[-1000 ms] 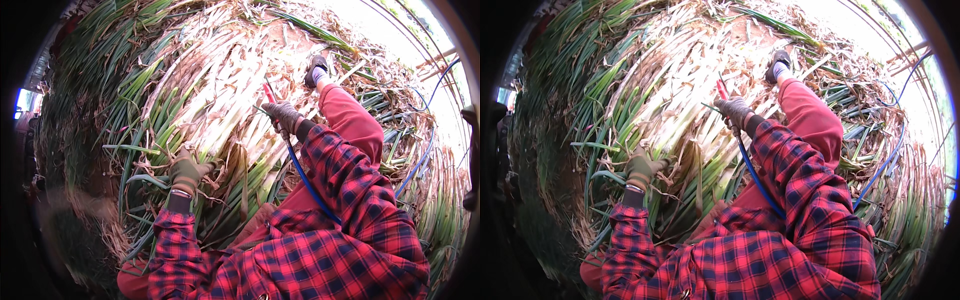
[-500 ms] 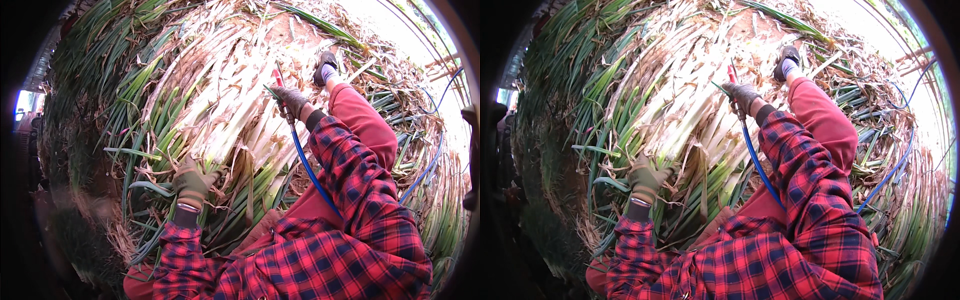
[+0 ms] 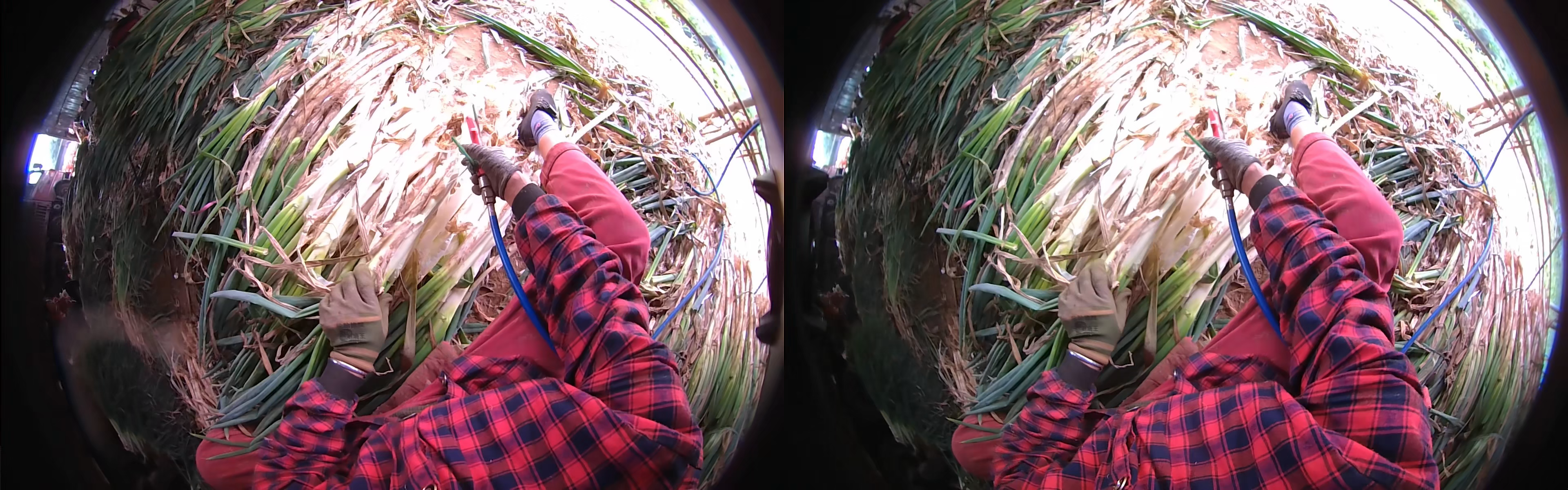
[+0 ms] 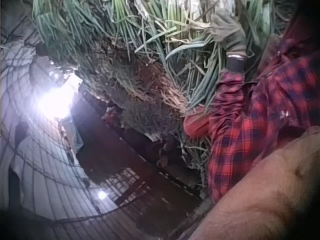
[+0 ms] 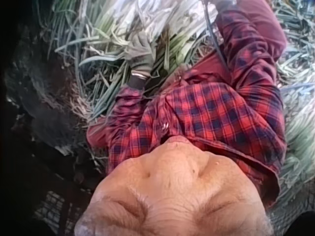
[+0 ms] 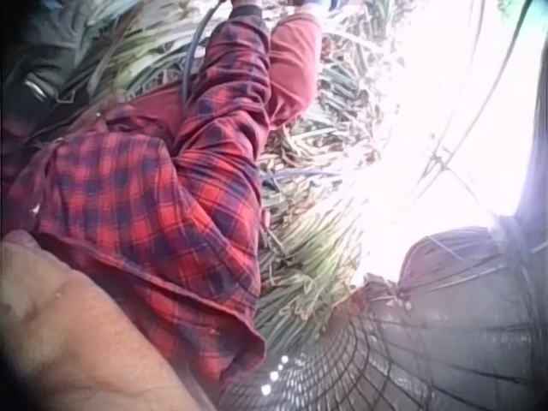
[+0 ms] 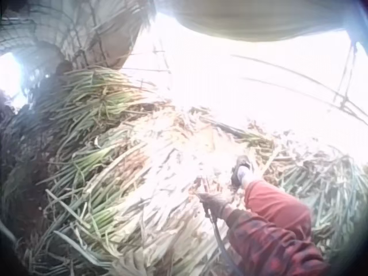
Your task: The person uses a red-handled knife to trim the outer layers and ends of long green plant stalks. The trimmed pieces are dropped onto a growing pile of plant debris on the ground.
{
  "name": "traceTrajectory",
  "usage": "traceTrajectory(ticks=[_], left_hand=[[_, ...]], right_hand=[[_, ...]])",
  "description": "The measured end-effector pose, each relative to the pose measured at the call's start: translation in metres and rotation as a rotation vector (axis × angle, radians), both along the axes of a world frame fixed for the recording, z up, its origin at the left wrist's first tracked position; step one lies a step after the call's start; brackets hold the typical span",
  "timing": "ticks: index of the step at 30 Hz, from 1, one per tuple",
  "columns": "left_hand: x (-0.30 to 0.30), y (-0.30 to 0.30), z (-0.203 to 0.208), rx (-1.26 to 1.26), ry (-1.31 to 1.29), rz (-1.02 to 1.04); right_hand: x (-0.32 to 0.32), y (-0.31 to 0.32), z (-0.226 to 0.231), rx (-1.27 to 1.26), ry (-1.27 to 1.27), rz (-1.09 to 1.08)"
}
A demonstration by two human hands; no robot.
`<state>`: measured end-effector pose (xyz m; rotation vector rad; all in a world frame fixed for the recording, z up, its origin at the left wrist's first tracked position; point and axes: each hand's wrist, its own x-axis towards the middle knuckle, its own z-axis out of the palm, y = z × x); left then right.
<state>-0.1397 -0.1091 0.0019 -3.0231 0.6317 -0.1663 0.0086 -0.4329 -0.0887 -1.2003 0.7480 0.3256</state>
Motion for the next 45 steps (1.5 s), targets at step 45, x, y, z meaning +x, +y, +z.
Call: traceTrajectory(ticks=[45], left_hand=[[0.116, 0.087, -0.038, -0.611, 0.733, 0.264]], right_hand=[[-0.147, 0.128, 0.051, -0.125, -0.116, 0.444]])
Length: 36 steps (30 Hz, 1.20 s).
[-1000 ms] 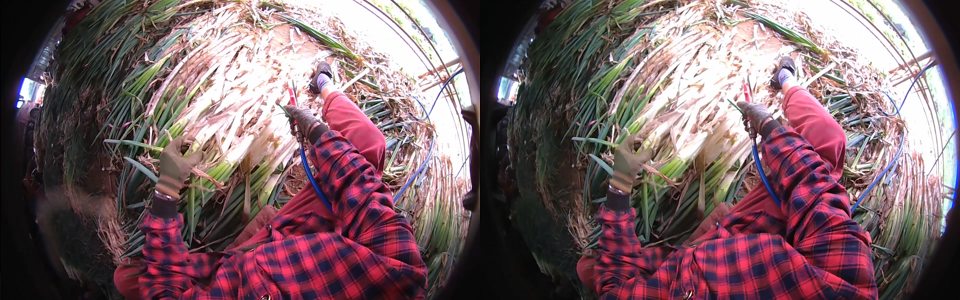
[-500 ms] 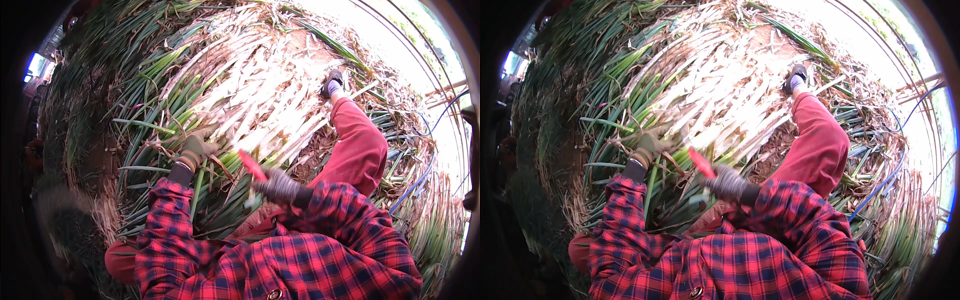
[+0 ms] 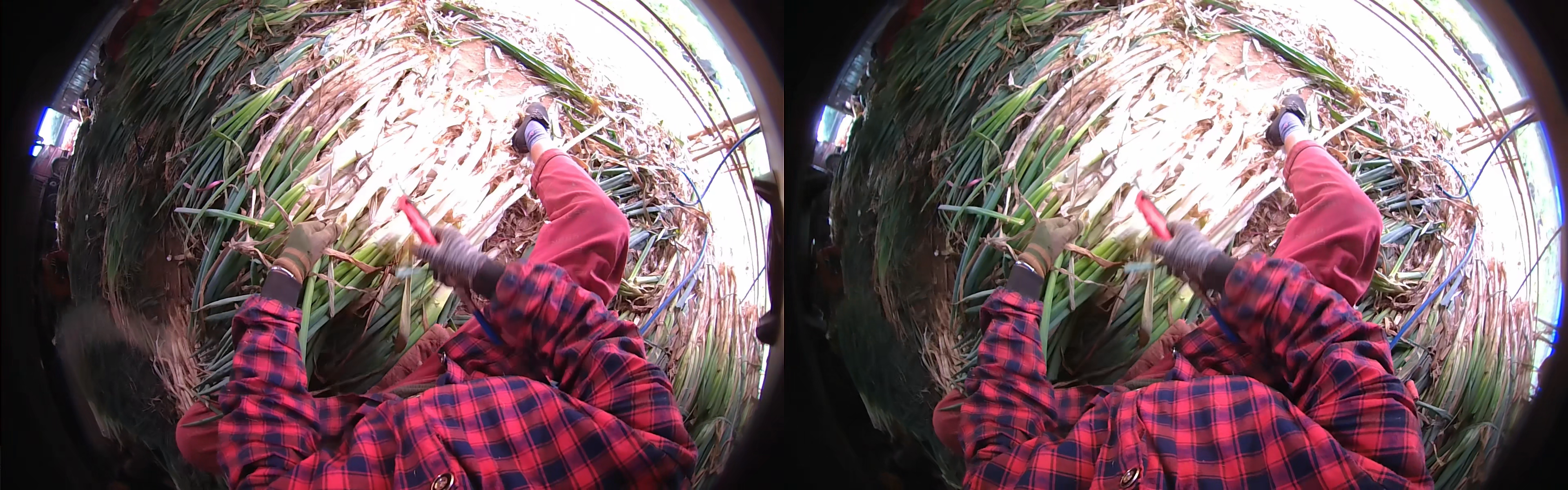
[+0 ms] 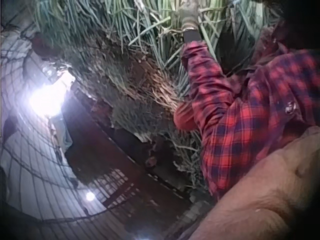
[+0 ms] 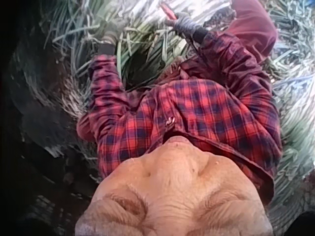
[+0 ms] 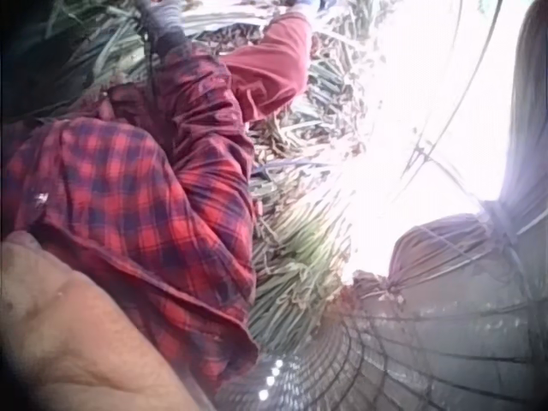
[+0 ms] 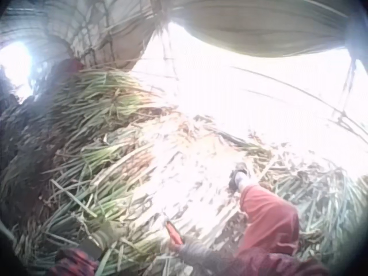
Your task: The person uses a red-handled knife to trim the outer layers and ends of long green plant stalks. The trimmed pieces are dropped onto a growing pile of plant debris on the ground.
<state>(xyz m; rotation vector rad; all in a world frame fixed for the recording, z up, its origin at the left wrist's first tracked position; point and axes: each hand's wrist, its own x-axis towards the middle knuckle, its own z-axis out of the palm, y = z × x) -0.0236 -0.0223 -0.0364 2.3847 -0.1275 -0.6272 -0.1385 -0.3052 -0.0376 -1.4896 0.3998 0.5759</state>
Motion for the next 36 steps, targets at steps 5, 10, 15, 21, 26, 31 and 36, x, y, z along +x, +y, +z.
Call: traceTrajectory(ticks=[5, 10, 15, 21, 26, 31, 36], left_hand=[[0.003, 0.005, 0.0, -0.02, -0.02, -0.04], [-0.008, -0.011, 0.02, -0.296, 0.11, 0.11], [0.0, -0.002, 0.005, -0.145, 0.022, 0.006], [0.0, 0.008, -0.013, -0.264, 0.111, 0.081], [-0.006, 0.0, 0.005, -0.254, 0.155, 0.142], [0.001, -0.007, 0.015, -0.002, 0.032, -0.057], [0.003, 0.003, 0.025, 0.036, 0.07, -0.083]], right_hand=[[0.032, -0.02, 0.013, -0.127, 0.107, -0.033], [0.052, -0.034, 0.013, -0.163, 0.1, -0.104], [0.084, -0.061, -0.01, -0.092, 0.064, -0.228], [0.109, -0.084, -0.024, -0.009, 0.084, -0.318], [0.135, -0.103, -0.045, -0.017, 0.145, -0.343], [0.147, -0.134, -0.066, -0.005, 0.131, -0.402], [0.104, -0.072, -0.017, 0.003, 0.054, -0.242]])
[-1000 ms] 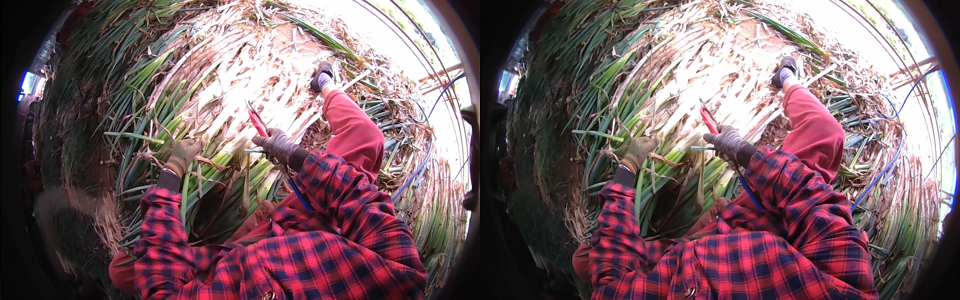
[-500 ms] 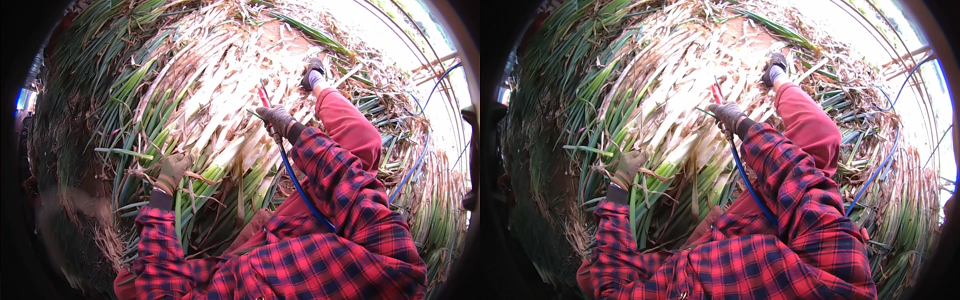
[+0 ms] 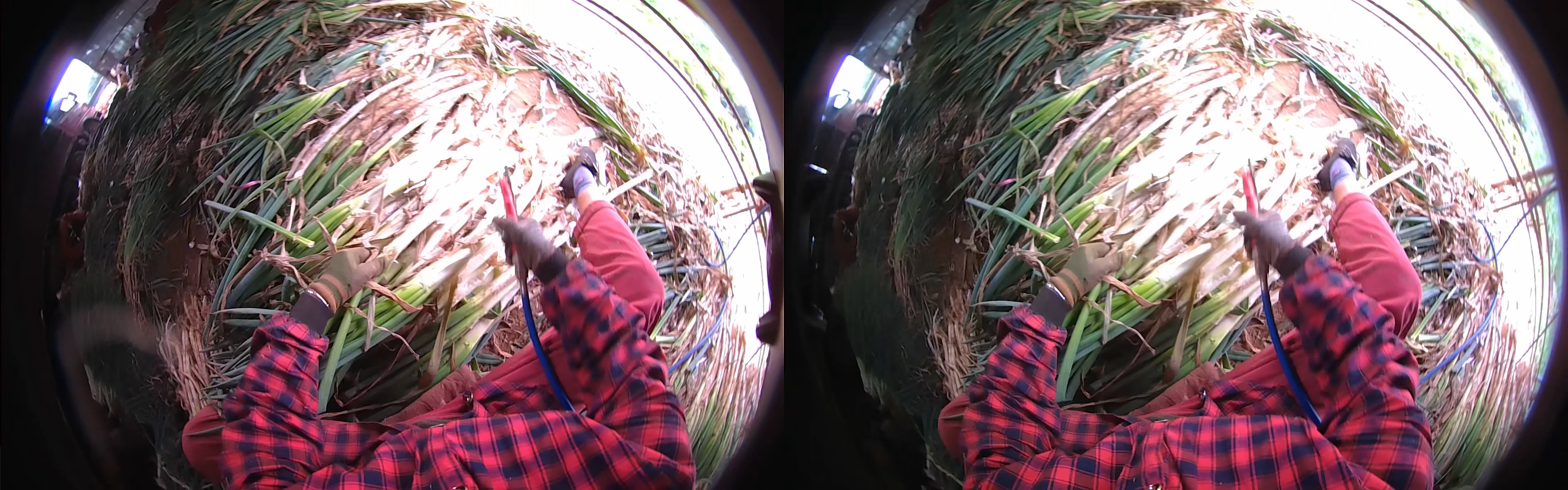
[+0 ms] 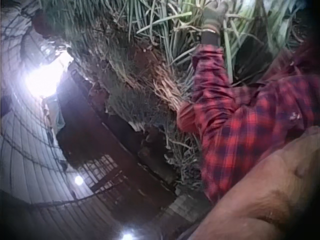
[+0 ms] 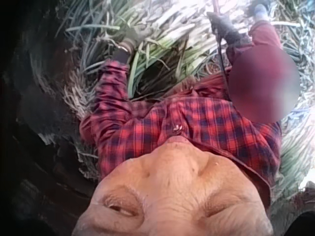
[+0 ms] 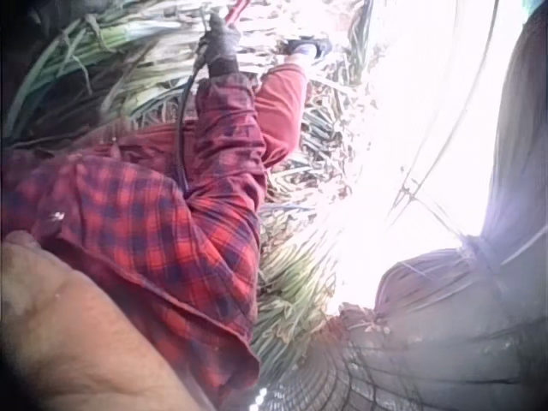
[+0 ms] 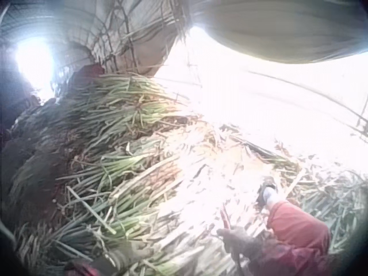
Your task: The person uses a red-handled knife to trim the outer layers and ends of long green plant stalks. The trimmed pieces are dropped onto a growing pile of plant debris on the ground.
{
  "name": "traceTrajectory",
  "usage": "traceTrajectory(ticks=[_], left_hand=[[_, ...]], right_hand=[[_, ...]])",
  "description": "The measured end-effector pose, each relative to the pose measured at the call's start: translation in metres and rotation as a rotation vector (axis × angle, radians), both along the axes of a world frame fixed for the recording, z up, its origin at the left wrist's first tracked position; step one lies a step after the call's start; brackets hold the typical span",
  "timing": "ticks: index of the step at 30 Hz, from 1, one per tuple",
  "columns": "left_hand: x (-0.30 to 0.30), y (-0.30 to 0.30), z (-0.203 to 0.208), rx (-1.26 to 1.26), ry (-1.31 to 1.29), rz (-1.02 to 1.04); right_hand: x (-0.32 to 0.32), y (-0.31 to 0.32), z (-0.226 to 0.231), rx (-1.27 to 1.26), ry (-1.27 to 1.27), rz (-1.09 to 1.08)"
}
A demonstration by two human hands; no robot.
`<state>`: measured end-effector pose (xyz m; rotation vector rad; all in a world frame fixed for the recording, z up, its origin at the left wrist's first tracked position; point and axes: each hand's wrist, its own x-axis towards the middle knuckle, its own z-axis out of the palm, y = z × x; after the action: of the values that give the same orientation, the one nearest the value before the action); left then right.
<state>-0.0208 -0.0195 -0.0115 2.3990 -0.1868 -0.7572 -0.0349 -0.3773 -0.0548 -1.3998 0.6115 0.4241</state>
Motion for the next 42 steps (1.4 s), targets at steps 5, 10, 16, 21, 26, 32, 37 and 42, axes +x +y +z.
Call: traceTrajectory(ticks=[5, 10, 16, 21, 26, 32, 37, 42], left_hand=[[0.051, 0.027, 0.028, -0.23, -0.256, -0.223], [0.151, 0.088, 0.014, -0.112, -0.472, 0.435], [0.164, 0.119, -0.067, 0.579, -0.551, 0.415], [0.165, 0.124, -0.03, 0.716, -0.139, 0.318], [0.143, 0.138, 0.007, 0.383, -0.268, 0.177], [0.066, 0.048, 0.131, -0.117, -0.236, 0.026], [0.023, 0.003, 0.08, -0.156, -0.125, -0.087], [-0.003, -0.006, 0.008, 0.004, -0.137, -0.057]], right_hand=[[-0.089, 0.042, 0.078, 0.017, 0.111, 0.422], [-0.087, 0.048, 0.093, 0.179, 0.165, 0.36], [-0.079, 0.04, 0.063, 0.172, 0.068, 0.308], [-0.077, 0.047, 0.067, 0.176, 0.062, 0.349], [-0.082, 0.049, 0.062, 0.191, -0.01, 0.332], [-0.088, 0.047, 0.077, 0.187, 0.012, 0.246], [-0.095, 0.044, 0.067, 0.194, -0.065, 0.193], [-0.134, 0.063, 0.105, 0.179, -0.004, 0.309]])
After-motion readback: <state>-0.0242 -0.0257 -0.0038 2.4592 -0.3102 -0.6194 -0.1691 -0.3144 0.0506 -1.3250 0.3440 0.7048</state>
